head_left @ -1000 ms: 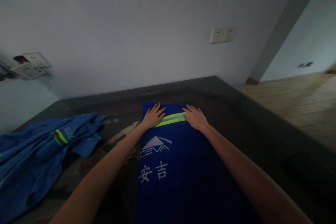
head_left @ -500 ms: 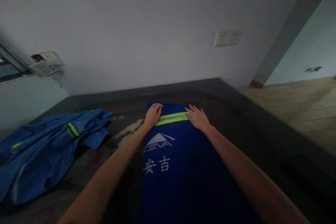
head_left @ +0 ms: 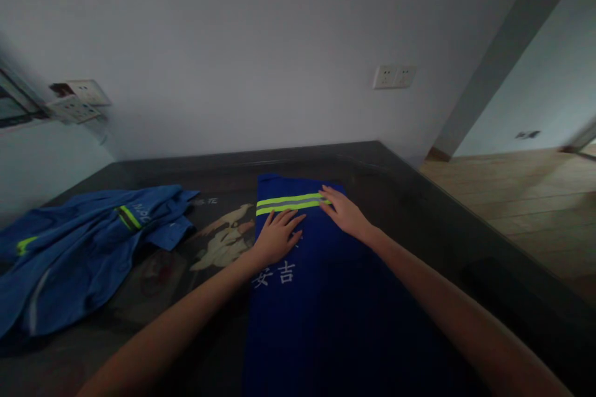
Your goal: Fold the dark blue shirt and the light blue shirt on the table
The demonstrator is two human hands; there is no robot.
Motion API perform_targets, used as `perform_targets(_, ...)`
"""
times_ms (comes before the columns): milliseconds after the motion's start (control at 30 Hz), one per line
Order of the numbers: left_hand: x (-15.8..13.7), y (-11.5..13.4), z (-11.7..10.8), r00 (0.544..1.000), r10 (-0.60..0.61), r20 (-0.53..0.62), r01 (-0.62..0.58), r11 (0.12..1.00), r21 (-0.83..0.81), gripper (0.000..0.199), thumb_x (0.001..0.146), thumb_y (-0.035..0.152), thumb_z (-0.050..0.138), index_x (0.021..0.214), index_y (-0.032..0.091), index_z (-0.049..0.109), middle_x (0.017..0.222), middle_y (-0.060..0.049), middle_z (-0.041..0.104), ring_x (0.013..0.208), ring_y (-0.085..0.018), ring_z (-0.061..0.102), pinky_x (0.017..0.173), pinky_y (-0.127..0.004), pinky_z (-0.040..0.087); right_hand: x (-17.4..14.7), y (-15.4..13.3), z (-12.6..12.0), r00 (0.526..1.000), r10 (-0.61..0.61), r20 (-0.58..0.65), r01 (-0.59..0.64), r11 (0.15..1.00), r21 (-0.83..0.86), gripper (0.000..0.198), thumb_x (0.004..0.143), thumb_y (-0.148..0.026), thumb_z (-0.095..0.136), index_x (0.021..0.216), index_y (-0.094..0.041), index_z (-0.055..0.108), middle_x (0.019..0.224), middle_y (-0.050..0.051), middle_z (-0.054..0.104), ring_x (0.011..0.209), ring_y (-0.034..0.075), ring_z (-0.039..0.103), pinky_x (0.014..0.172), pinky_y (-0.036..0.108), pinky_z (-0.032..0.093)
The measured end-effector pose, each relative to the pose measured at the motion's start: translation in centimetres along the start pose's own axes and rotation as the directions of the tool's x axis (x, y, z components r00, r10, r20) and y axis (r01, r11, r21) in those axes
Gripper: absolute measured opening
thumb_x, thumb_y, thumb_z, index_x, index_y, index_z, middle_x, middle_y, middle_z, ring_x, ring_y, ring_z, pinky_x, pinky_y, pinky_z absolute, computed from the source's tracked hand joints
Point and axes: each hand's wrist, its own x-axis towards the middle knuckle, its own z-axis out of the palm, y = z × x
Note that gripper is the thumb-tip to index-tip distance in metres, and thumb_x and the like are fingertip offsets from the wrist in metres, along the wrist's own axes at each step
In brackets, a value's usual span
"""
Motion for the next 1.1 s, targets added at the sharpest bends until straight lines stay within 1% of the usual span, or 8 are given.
perform_targets(167, -0.2, -0.3, 0.9, 0.999, -0.012, 0.036, 0.009, 0.997, 0.077, 0.048, 0.097, 0.044, 0.03, 0.144, 0.035, 0.031, 0.151, 0.0, 0.035, 0.14, -0.024, 0.028, 0.114, -0.052, 0.02, -3.8, 0.2, 1.7, 0.975, -0.015, 0.22, 0.046, 0.99, -0.136, 0.066, 0.094, -0.058, 0.028, 0.142, -0.016, 0.04, 0.148, 0.014, 0.036, 0.139, 0.027, 0.029, 0.113, 0.05, 0.024)
perform_targets(467, -0.2, -0.3, 1.0, 1.0, -0.011, 0.009, 0.011, 1.0, 0.024, 0.048, 0.097, 0.045, 0.033, 0.144, 0.036, 0.033, 0.15, -0.001, 0.037, 0.139, -0.025, 0.03, 0.113, -0.054, 0.021, -3.9, 0.5, 1.3, 0.976, -0.028, 0.217, 0.053, 0.992, -0.114, 0.065, 0.095, -0.059, 0.027, 0.144, -0.019, 0.038, 0.149, 0.011, 0.036, 0.139, 0.025, 0.029, 0.114, 0.049, 0.023)
perform_targets(600, -0.2, -0.5, 0.7, 0.997, -0.015, -0.072, 0.011, 0.998, -0.065, 0.046, 0.096, 0.038, 0.037, 0.142, 0.032, 0.036, 0.145, -0.005, 0.044, 0.135, -0.024, 0.037, 0.112, -0.052, 0.024, -3.9, 0.4, 1.2, 0.99, -0.001, 0.14, 0.0, 1.0, 0.01, 0.058, 0.097, -0.054, 0.025, 0.14, -0.02, 0.044, 0.145, 0.01, 0.043, 0.136, 0.022, 0.035, 0.113, 0.047, 0.026)
perform_targets(767, -1.6, 0.2, -1.3, 0.968, 0.01, -0.251, -0.066, 0.975, -0.214, 0.039, 0.095, 0.023, 0.036, 0.132, 0.022, 0.046, 0.13, -0.007, 0.055, 0.124, -0.019, 0.047, 0.115, -0.045, 0.025, -3.6, 0.7, -1.4, 0.979, 0.193, -0.066, -0.17, 0.95, 0.261, 0.06, 0.098, -0.05, 0.016, 0.134, -0.018, 0.052, 0.135, 0.009, 0.055, 0.126, 0.021, 0.048, 0.108, 0.04, 0.036)
perform_targets(833, -3.0, 1.0, -2.3, 0.965, 0.064, -0.254, -0.125, 0.966, -0.228, 0.038, 0.095, 0.02, 0.032, 0.13, 0.021, 0.047, 0.129, -0.007, 0.056, 0.123, -0.018, 0.048, 0.114, -0.044, 0.027, -4.0, 0.6, -3.3, 0.955, 0.247, -0.163, -0.187, 0.93, 0.316, 0.061, 0.098, -0.051, 0.015, 0.133, -0.018, 0.052, 0.133, 0.008, 0.056, 0.124, 0.021, 0.05, 0.106, 0.039, 0.038)
perform_targets(933, -5.5, 2.7, -2.9, 0.976, 0.147, -0.158, -0.176, 0.965, -0.193, 0.04, 0.096, 0.021, 0.031, 0.133, 0.023, 0.045, 0.135, -0.007, 0.051, 0.127, -0.019, 0.046, 0.114, -0.047, 0.026, -5.8, -0.8, -5.9, 0.94, 0.249, -0.235, -0.166, 0.932, 0.323, 0.059, 0.098, -0.053, 0.019, 0.132, -0.019, 0.053, 0.133, 0.008, 0.056, 0.124, 0.02, 0.05, 0.106, 0.039, 0.038)
perform_targets(1000, -6.9, 3.6, -2.6, 0.982, 0.174, -0.07, -0.182, 0.973, -0.142, 0.042, 0.096, 0.026, 0.036, 0.137, 0.023, 0.042, 0.142, -0.008, 0.046, 0.133, -0.022, 0.04, 0.114, -0.049, 0.026, -7.6, -2.4, -6.4, 0.97, 0.177, -0.165, -0.126, 0.953, 0.277, 0.058, 0.097, -0.054, 0.024, 0.133, -0.019, 0.052, 0.135, 0.008, 0.055, 0.127, 0.021, 0.048, 0.109, 0.039, 0.035)
perform_targets(1100, -8.1, 4.5, -1.7, 0.985, 0.17, 0.004, -0.17, 0.984, -0.048, 0.049, 0.095, 0.035, 0.042, 0.143, 0.025, 0.035, 0.15, -0.008, 0.036, 0.139, -0.026, 0.029, 0.113, -0.052, 0.025, -10.6, -4.3, -5.3, 0.996, -0.013, 0.093, -0.001, 0.99, 0.144, 0.06, 0.095, -0.057, 0.029, 0.14, -0.02, 0.044, 0.145, 0.008, 0.043, 0.136, 0.022, 0.035, 0.114, 0.044, 0.027)
